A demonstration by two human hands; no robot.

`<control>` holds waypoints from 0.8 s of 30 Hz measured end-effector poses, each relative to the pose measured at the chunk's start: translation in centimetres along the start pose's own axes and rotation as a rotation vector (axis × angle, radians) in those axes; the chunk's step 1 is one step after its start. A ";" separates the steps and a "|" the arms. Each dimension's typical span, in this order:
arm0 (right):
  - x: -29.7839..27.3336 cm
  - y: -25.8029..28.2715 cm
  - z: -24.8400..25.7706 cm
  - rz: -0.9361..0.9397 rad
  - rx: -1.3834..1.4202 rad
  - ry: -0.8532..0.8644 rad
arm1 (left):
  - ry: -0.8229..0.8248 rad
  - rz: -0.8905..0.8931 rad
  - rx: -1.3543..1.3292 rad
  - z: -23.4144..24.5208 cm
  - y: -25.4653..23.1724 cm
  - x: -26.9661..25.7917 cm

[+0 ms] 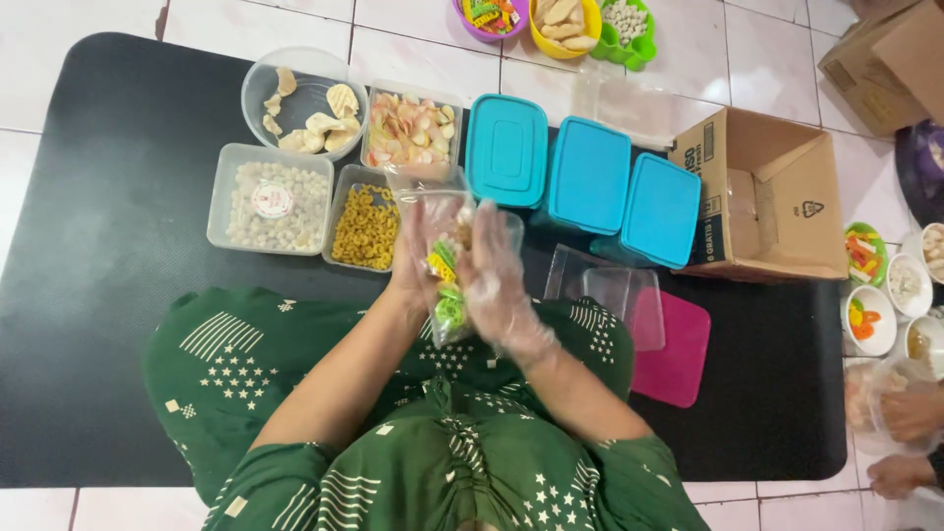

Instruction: Packaging various food ingredients into small plastic bags

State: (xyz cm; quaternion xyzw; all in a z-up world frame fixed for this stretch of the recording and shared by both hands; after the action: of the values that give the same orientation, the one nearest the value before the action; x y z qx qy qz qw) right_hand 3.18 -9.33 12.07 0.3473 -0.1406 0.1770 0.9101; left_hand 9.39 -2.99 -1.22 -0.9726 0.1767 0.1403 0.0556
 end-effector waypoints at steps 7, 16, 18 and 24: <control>-3.8 -0.5 -2.8 0.034 0.290 0.078 | -0.246 -0.323 0.581 -2.1 -2.4 -2.6; -2.3 -4.8 0.4 -0.723 1.257 0.072 | -0.092 -0.299 0.462 2.1 -8.9 -0.7; -2.5 -4.5 1.0 -0.787 1.200 0.123 | -0.064 -0.263 0.521 2.1 -9.3 -0.7; -3.5 -16.5 0.0 -0.884 0.271 0.010 | 0.159 -0.226 0.392 -1.1 -6.2 -1.2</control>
State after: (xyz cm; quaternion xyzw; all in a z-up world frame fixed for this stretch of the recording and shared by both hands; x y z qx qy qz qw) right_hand 6.97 -21.60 1.15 0.4887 0.0498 -0.2097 0.8454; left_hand 10.84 2.95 0.57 -0.9648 0.0943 0.0194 0.2446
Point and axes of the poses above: each hand's wrist, its own x-axis towards the middle knuckle, its own z-axis out of the back of the hand, y = z × x, the point moved 7 cm from there along x, towards the middle knuckle, and after that the axes turned 4 degrees about -z, right-handed, at the moved point
